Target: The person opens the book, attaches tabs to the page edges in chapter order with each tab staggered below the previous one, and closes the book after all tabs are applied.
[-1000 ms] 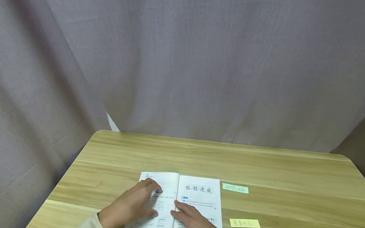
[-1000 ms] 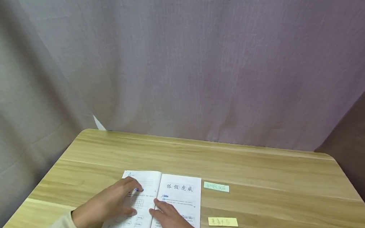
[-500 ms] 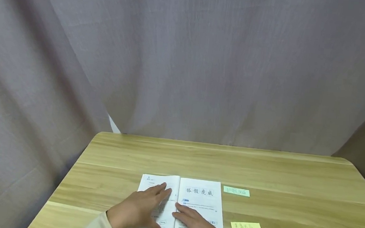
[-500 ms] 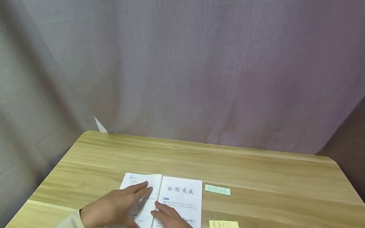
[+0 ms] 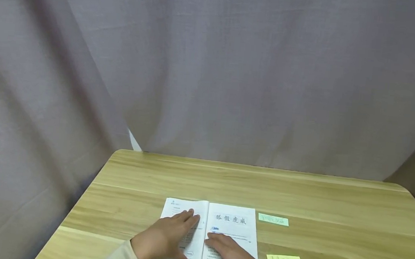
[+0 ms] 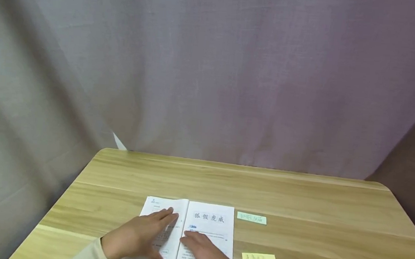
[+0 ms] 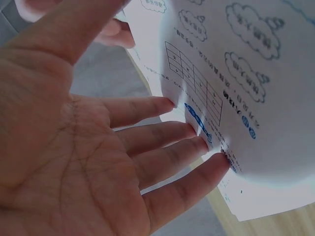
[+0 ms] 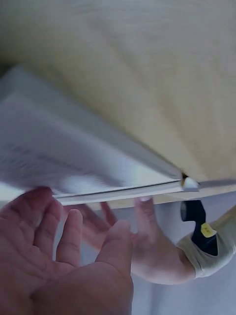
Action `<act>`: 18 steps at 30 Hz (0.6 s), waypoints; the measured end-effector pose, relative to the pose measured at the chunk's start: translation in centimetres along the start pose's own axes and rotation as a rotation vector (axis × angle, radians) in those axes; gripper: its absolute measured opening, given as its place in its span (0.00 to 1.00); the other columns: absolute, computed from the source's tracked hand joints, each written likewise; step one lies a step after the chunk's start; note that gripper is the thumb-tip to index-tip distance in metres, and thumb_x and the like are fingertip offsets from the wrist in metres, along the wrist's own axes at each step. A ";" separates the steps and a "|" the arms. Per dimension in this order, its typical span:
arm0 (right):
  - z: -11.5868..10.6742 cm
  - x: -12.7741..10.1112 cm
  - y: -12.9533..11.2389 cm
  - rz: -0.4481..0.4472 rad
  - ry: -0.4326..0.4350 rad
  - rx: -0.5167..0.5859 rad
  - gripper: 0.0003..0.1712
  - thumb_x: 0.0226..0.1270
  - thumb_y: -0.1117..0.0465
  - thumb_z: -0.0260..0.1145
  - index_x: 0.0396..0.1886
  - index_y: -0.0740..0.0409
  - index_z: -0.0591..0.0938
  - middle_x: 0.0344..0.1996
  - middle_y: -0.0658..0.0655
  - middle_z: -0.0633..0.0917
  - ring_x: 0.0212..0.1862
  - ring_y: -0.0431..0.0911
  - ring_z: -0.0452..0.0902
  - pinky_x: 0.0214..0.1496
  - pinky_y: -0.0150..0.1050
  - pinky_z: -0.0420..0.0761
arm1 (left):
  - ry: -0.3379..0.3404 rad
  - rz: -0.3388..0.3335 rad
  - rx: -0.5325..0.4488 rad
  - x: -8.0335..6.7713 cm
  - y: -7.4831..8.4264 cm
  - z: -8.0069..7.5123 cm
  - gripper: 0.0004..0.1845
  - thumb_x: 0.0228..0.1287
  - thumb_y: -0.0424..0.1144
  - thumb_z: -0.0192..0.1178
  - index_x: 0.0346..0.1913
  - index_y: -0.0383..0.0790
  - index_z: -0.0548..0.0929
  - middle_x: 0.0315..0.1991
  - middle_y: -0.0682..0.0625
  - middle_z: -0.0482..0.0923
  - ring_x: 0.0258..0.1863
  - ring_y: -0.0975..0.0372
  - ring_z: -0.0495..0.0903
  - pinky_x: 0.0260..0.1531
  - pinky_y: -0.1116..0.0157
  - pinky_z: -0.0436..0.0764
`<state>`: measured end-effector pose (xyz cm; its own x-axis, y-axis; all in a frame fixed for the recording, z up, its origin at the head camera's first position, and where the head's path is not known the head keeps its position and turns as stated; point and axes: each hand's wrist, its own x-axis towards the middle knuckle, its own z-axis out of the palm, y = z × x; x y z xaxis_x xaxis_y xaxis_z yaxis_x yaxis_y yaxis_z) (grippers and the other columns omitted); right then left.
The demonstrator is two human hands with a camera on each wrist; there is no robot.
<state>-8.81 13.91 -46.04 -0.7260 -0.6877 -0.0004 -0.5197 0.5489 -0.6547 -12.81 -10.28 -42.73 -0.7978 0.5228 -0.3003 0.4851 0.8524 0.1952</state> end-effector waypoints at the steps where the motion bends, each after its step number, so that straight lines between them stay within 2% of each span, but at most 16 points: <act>1: -0.2 -0.1 0.0 0.008 0.017 -0.034 0.33 0.77 0.48 0.68 0.72 0.63 0.75 0.73 0.63 0.75 0.73 0.62 0.71 0.71 0.56 0.76 | 0.001 0.001 0.004 0.0 0.0 0.0 0.65 0.35 0.63 0.82 0.80 0.43 0.66 0.81 0.42 0.63 0.78 0.49 0.67 0.72 0.48 0.73; 6: -1.2 -0.7 -0.1 0.017 0.108 -0.238 0.31 0.72 0.53 0.73 0.69 0.62 0.78 0.68 0.61 0.78 0.69 0.59 0.74 0.67 0.56 0.79 | 0.007 -0.001 0.016 0.0 0.1 0.0 0.66 0.35 0.62 0.82 0.80 0.42 0.66 0.81 0.41 0.63 0.78 0.49 0.67 0.72 0.49 0.73; 9: -1.6 -0.7 0.0 0.022 0.134 -0.324 0.31 0.69 0.55 0.75 0.67 0.62 0.80 0.67 0.62 0.79 0.68 0.59 0.75 0.66 0.57 0.79 | 0.017 -0.005 0.021 0.0 0.1 -0.1 0.65 0.35 0.62 0.83 0.80 0.42 0.67 0.80 0.41 0.63 0.78 0.49 0.67 0.72 0.49 0.73; 14: -1.8 -0.5 0.3 0.079 0.124 -0.322 0.32 0.65 0.55 0.78 0.65 0.65 0.82 0.67 0.65 0.79 0.70 0.64 0.73 0.67 0.63 0.76 | 0.031 -0.006 0.020 -0.2 0.2 -0.1 0.65 0.35 0.60 0.84 0.80 0.41 0.67 0.80 0.41 0.64 0.77 0.49 0.68 0.71 0.50 0.74; 18: -1.8 -0.7 0.4 0.101 0.127 -0.318 0.32 0.65 0.55 0.78 0.64 0.66 0.82 0.68 0.65 0.78 0.70 0.64 0.72 0.68 0.64 0.75 | 0.023 -0.009 0.014 -0.2 0.1 -0.1 0.65 0.35 0.60 0.84 0.80 0.40 0.67 0.80 0.41 0.64 0.77 0.48 0.68 0.72 0.50 0.73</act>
<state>-9.35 15.48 -44.93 -0.8205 -0.5690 0.0543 -0.5424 0.7451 -0.3882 -12.59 -10.29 -42.51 -0.8100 0.5147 -0.2809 0.4825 0.8573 0.1797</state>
